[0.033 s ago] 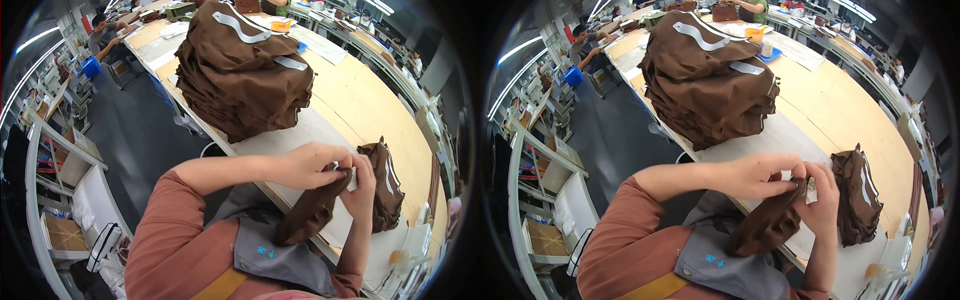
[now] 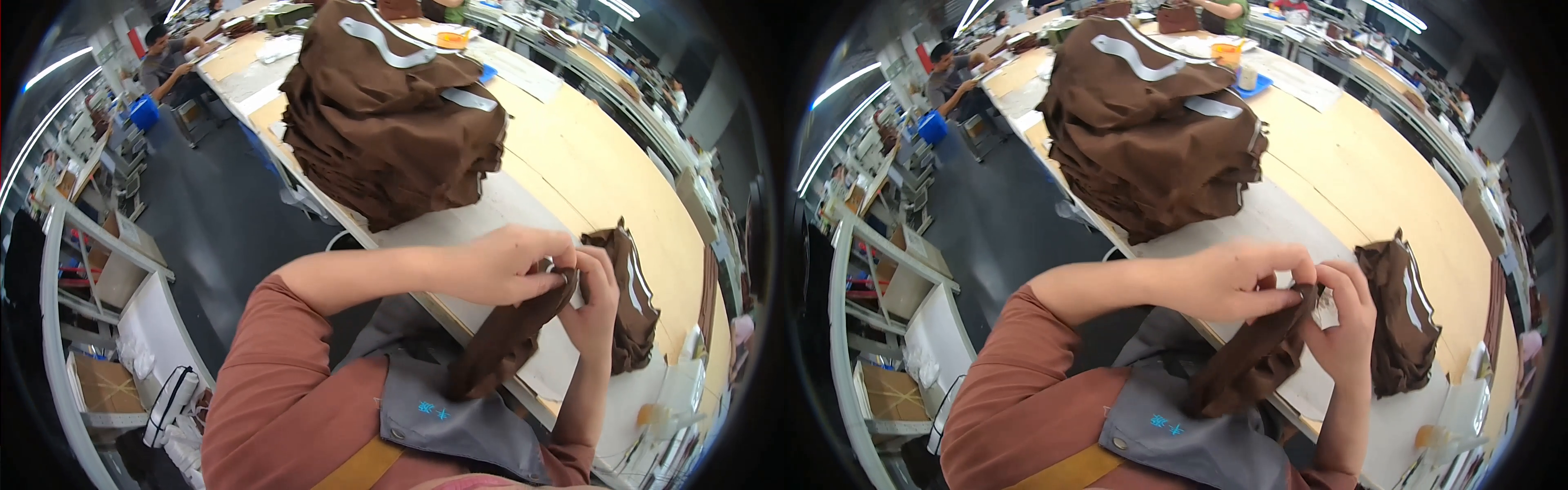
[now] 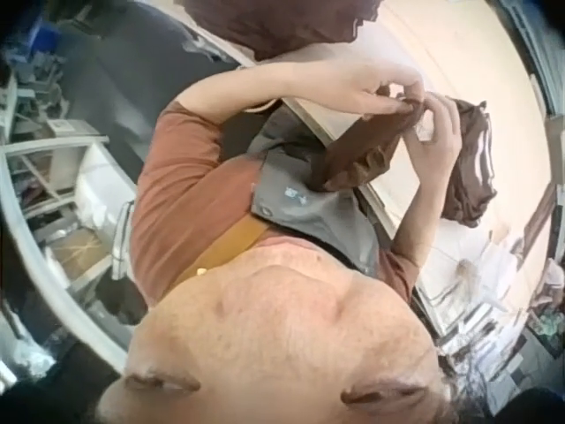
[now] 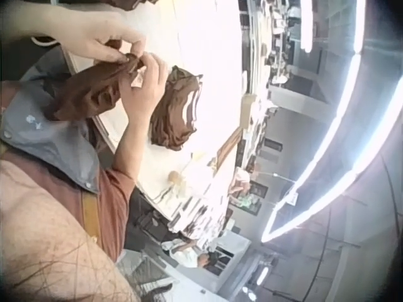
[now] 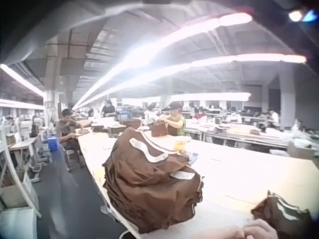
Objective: Assembling and inspecting brown fabric components with white adhesive or velcro strips, likely for bags or pouches.
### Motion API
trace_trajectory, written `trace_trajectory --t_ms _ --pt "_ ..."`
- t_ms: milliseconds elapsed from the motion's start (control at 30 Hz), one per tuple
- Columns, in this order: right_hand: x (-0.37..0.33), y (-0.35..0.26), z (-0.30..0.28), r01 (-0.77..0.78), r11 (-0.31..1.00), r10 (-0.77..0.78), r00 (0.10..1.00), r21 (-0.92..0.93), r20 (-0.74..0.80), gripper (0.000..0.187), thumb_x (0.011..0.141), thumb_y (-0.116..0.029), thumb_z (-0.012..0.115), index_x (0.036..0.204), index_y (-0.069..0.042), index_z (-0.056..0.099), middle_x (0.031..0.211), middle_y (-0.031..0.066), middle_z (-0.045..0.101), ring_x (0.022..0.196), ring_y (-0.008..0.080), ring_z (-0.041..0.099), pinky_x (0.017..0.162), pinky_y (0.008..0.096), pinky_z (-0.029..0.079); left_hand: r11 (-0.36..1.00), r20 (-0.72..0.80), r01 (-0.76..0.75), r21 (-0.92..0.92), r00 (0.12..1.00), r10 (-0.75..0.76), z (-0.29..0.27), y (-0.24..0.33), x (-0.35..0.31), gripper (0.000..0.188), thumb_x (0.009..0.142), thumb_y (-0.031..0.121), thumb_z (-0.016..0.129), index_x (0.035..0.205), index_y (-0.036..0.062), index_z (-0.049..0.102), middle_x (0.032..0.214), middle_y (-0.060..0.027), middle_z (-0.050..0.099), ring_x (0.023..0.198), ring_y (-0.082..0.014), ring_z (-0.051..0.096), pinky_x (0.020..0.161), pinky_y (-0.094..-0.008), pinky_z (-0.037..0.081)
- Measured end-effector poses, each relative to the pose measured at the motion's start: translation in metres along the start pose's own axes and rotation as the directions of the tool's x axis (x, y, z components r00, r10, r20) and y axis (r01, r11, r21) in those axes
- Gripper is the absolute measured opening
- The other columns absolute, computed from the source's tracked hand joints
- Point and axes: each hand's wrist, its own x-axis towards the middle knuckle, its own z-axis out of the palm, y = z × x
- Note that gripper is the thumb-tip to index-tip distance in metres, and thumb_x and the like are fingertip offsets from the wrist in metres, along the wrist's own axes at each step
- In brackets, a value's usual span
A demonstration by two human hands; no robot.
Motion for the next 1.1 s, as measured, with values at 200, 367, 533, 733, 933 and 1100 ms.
trace_trajectory --t_ms 200,367,533,733,933,1100 --pt "0.018 -0.015 -0.035 0.173 0.984 -0.174 0.985 0.036 0.017 0.027 0.066 0.008 0.067 0.09 -0.003 0.06 0.106 0.0109 0.063 0.09 0.0253 0.063 0.075 0.0312 0.052 0.964 0.154 0.222 -0.145 0.968 -0.2 -0.021 0.027 0.012 0.015 0.092 0.001 0.057 0.107 0.0038 0.057 0.081 0.001 0.058 0.066 -0.0014 0.056 0.054 -0.0191 0.043" --pt "0.01 -0.013 -0.043 0.107 0.985 -0.124 0.984 0.139 0.124 0.026 0.067 0.003 0.064 0.091 -0.004 0.06 0.084 0.0078 0.06 0.08 0.0225 0.059 0.071 0.0313 0.049 0.964 0.242 0.234 -0.128 0.95 -0.198 -0.021 0.025 0.016 0.016 0.093 0.004 0.056 0.109 0.0021 0.057 0.082 0.0057 0.052 0.061 0.0011 0.043 0.052 -0.0167 0.033" --pt "0.002 -0.019 -0.049 -0.12 0.967 0.075 0.977 0.226 0.2 0.023 0.069 0.002 0.06 0.091 -0.003 0.057 0.08 0.006 0.057 0.071 0.0196 0.055 0.067 0.0305 0.047 0.982 0.219 0.173 -0.074 0.964 -0.154 -0.015 0.024 0.02 0.02 0.098 0.014 0.057 0.114 0.0025 0.059 0.081 0.007 0.049 0.061 0.0003 0.037 0.053 -0.0177 0.031" --pt "-0.002 -0.016 -0.05 -0.035 0.998 0.031 0.994 0.042 0.102 0.02 0.071 -0.001 0.06 0.091 -0.005 0.058 0.08 0.0045 0.06 0.071 0.02 0.056 0.066 0.0315 0.047 0.993 0.036 -0.011 0.117 0.999 0.007 -0.007 0.018 0.02 0.011 0.091 0.013 0.068 0.098 0.0053 0.066 0.073 0.0066 0.047 0.067 -0.0013 0.043 0.055 -0.0189 0.032" --pt "-0.003 -0.016 -0.052 -0.003 0.998 -0.002 0.998 0.068 0.071 0.014 0.081 -0.016 0.067 0.088 -0.005 0.063 0.076 0.0053 0.06 0.068 0.0213 0.055 0.063 0.0316 0.045 0.53 0.089 -0.331 0.781 0.899 0.43 -0.005 0.022 0.028 0.013 0.077 0.003 0.076 0.08 0.0054 0.063 0.074 -0.0024 0.052 0.073 -0.0128 0.052 0.063 -0.0235 0.04" --pt "-0.009 -0.006 -0.042 -0.067 0.991 0.059 0.996 0.119 0.074 0.023 0.091 -0.026 0.067 0.082 -0.005 0.068 0.065 0.0052 0.058 0.061 0.0202 0.055 0.059 0.0302 0.044 0.968 0.007 -0.06 0.244 0.998 0.06 0.007 0.01 0.021 0.011 0.078 0.004 0.067 0.088 0.0011 0.064 0.079 -0.0061 0.053 0.082 -0.0145 0.052 0.074 -0.0281 0.041"
